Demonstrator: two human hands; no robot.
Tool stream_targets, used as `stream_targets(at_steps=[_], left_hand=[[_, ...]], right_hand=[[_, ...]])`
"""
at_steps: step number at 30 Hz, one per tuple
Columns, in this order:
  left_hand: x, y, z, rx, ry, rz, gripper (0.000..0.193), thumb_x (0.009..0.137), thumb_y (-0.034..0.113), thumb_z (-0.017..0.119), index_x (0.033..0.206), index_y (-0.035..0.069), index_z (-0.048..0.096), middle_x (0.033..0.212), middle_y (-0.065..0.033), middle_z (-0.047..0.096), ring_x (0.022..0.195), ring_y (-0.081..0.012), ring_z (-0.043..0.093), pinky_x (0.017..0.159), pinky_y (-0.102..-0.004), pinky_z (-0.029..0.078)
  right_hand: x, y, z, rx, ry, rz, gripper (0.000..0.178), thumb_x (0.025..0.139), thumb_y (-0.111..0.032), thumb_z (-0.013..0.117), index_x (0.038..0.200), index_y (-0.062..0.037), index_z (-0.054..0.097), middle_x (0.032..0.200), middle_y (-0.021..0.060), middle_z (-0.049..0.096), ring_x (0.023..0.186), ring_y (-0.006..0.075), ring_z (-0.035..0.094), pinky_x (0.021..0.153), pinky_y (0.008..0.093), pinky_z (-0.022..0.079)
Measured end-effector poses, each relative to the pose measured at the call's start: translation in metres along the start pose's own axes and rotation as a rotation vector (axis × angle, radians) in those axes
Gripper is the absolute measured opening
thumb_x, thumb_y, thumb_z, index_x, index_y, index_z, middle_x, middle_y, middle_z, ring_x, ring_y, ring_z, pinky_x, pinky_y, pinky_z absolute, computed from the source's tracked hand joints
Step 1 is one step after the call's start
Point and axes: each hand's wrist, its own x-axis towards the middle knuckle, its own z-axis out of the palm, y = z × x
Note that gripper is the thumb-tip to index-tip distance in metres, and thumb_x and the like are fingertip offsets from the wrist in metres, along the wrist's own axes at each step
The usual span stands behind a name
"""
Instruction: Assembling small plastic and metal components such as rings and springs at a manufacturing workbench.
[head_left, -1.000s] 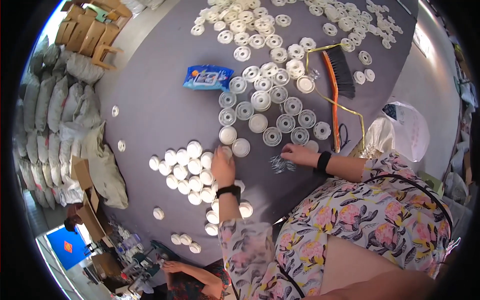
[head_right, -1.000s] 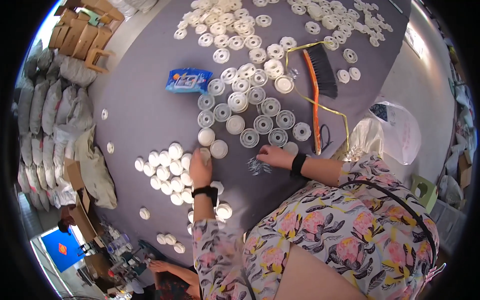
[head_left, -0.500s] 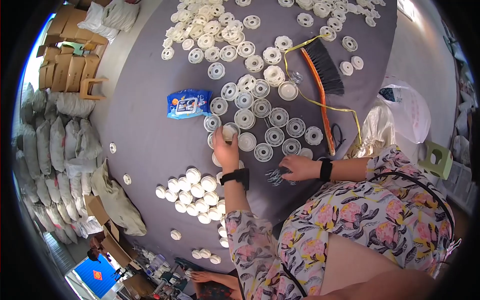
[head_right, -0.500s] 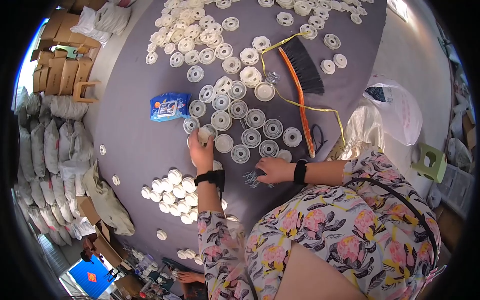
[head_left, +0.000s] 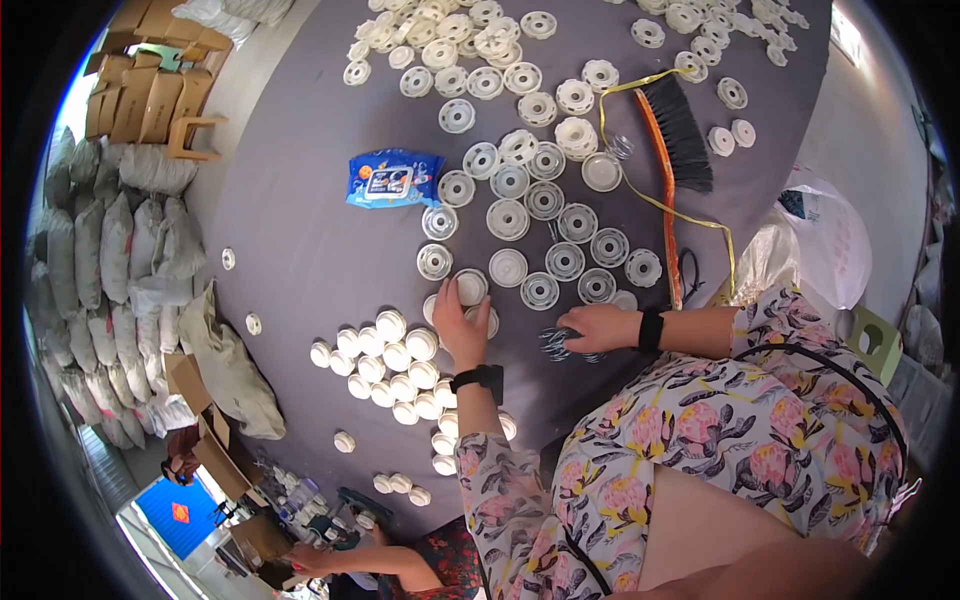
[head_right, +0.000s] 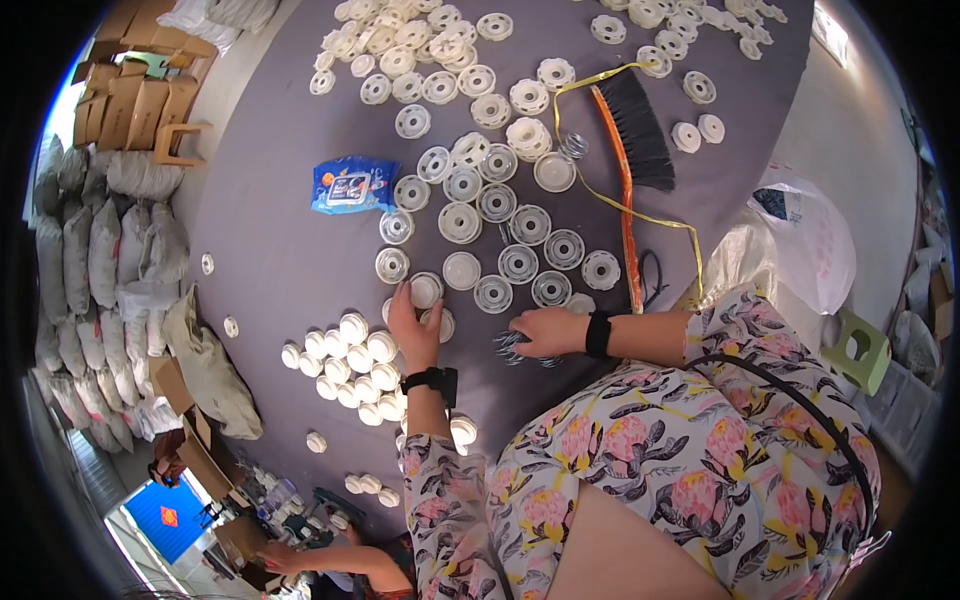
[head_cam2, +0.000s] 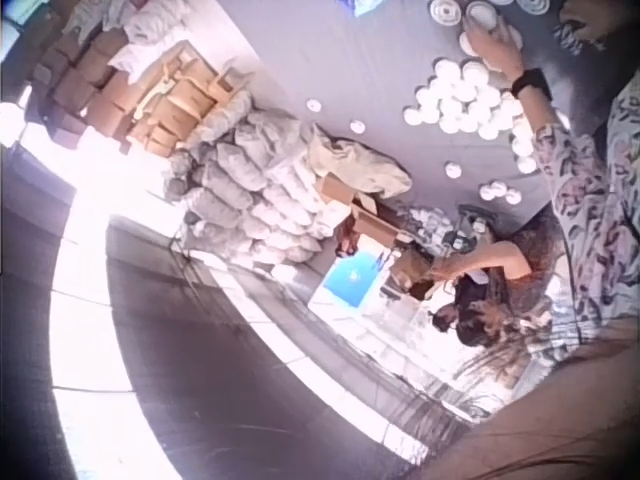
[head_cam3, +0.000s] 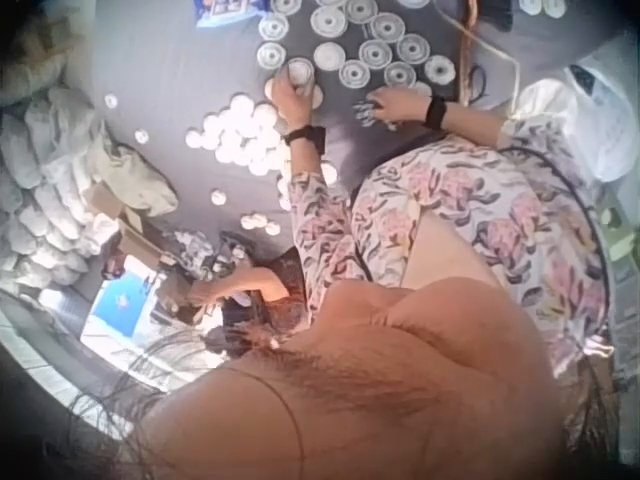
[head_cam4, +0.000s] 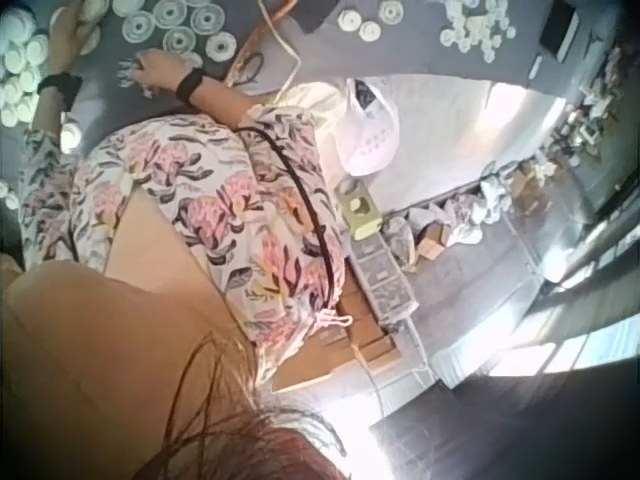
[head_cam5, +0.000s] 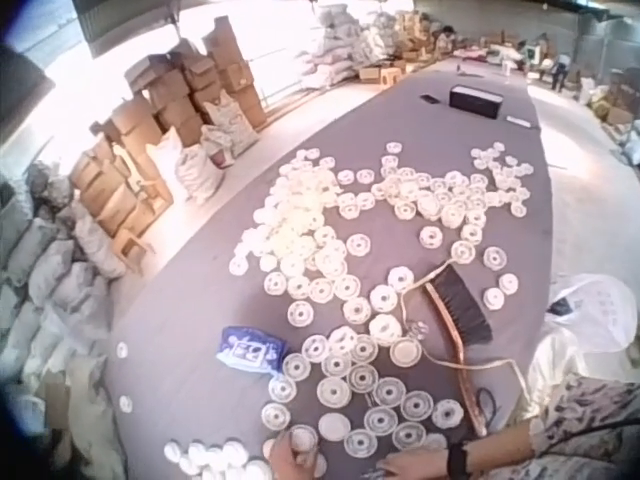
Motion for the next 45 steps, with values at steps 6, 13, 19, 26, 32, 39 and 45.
stream_targets(at_steps=[6, 13, 19, 26, 32, 39, 45], left_hand=[[-0.062, -0.040, -0.024, -0.099, 0.177, -0.369, 0.048, 0.071, 0.008, 0.066, 0.115, -0.002, 0.049, 0.112, -0.0178, 0.054, 0.103, -0.0354, 0.050, 0.089, -0.0424, 0.039], [-0.071, -0.047, -0.030, 0.280, -0.042, -0.060, 0.049, 0.067, 0.016, 0.070, 0.111, 0.004, 0.052, 0.112, -0.0110, 0.055, 0.107, -0.0307, 0.049, 0.089, -0.0421, 0.039], [-0.046, -0.065, -0.043, -0.181, -0.062, -0.264, 0.020, 0.080, 0.015, 0.061, 0.095, 0.002, 0.057, 0.083, -0.0069, 0.060, 0.074, -0.0178, 0.056, 0.068, -0.0302, 0.045], [0.057, -0.088, -0.016, -0.979, 0.016, -0.566, 0.016, 0.086, 0.014, 0.056, 0.092, 0.000, 0.058, 0.073, -0.0007, 0.056, 0.064, -0.0104, 0.051, 0.061, -0.0249, 0.043], [0.081, -0.077, -0.005, -0.266, 0.031, -0.422, 0.027, 0.082, 0.015, 0.059, 0.104, 0.000, 0.057, 0.092, -0.0123, 0.061, 0.082, -0.0243, 0.056, 0.074, -0.0366, 0.045], [0.044, -0.043, 0.001, 0.266, -0.136, 0.205, 0.059, 0.083, 0.033, 0.056, 0.133, 0.008, 0.038, 0.142, -0.0198, 0.026, 0.131, -0.0352, 0.026, 0.106, -0.0498, 0.021], [0.045, -0.035, -0.015, 0.390, -0.282, 0.159, 0.061, 0.083, 0.039, 0.055, 0.135, 0.013, 0.036, 0.142, -0.0168, 0.027, 0.132, -0.0323, 0.024, 0.105, -0.0572, 0.014]], right_hand=[[0.008, 0.002, 0.006, -0.015, 0.034, -0.022, 0.045, 0.079, -0.037, 0.053, 0.108, -0.0033, 0.056, 0.095, 0.0168, 0.060, 0.090, 0.0320, 0.059, 0.078, 0.0411, 0.047], [0.009, -0.002, 0.010, -0.105, 0.146, -0.003, 0.043, 0.079, -0.037, 0.054, 0.106, -0.0037, 0.057, 0.092, 0.0161, 0.061, 0.088, 0.0325, 0.059, 0.076, 0.0408, 0.047], [-0.008, -0.013, 0.008, -0.105, 0.360, 0.090, 0.039, 0.081, -0.034, 0.055, 0.105, -0.0042, 0.057, 0.093, 0.0155, 0.060, 0.088, 0.0318, 0.059, 0.077, 0.0405, 0.047], [-0.014, -0.028, 0.007, -0.007, 0.398, 0.150, 0.037, 0.081, -0.032, 0.055, 0.105, -0.0040, 0.057, 0.092, 0.0157, 0.061, 0.086, 0.0308, 0.059, 0.075, 0.0390, 0.047], [0.004, -0.020, -0.005, -0.016, 0.412, 0.113, 0.035, 0.081, -0.031, 0.055, 0.104, -0.0045, 0.058, 0.090, 0.0149, 0.062, 0.084, 0.0300, 0.060, 0.073, 0.0387, 0.048], [0.036, -0.037, -0.031, -0.091, 0.439, 0.057, 0.032, 0.082, -0.030, 0.053, 0.101, -0.0057, 0.060, 0.087, 0.0140, 0.062, 0.079, 0.0297, 0.061, 0.070, 0.0381, 0.048], [0.045, -0.045, -0.027, -0.110, 0.425, -0.014, 0.029, 0.082, -0.029, 0.054, 0.101, -0.0074, 0.060, 0.087, 0.0127, 0.063, 0.079, 0.0292, 0.061, 0.070, 0.0385, 0.048]])
